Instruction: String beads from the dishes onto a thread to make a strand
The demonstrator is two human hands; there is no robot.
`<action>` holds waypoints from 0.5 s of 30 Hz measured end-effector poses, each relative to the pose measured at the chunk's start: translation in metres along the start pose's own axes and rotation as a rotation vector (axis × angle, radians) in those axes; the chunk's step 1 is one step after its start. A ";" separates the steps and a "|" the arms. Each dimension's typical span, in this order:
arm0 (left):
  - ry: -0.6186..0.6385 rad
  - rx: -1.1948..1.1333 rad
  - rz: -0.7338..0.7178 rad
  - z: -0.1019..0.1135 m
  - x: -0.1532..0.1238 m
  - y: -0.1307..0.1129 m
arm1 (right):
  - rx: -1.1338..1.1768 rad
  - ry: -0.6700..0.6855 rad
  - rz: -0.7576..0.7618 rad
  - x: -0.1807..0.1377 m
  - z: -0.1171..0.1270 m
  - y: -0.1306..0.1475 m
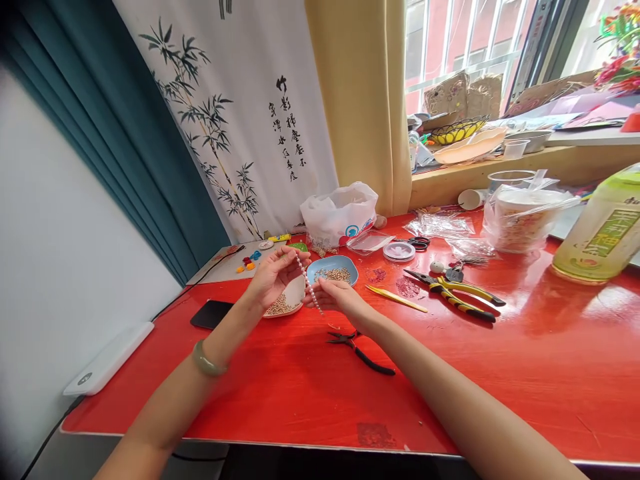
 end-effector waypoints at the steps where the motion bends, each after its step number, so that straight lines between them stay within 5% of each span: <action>1: -0.037 -0.004 -0.028 0.001 0.003 -0.003 | 0.033 0.017 -0.024 0.000 0.000 -0.002; 15: -0.294 -0.029 -0.171 0.036 0.018 0.007 | 0.181 0.009 -0.281 -0.012 -0.011 -0.018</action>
Point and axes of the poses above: each hand's wrist, its own x-axis towards the middle knuckle, its own z-axis out of the back of the hand, y = z × x, the point moved 6 cm from there along x, towards the middle knuckle, and after that the axes turned 14 degrees about x, right-handed, at the moved point
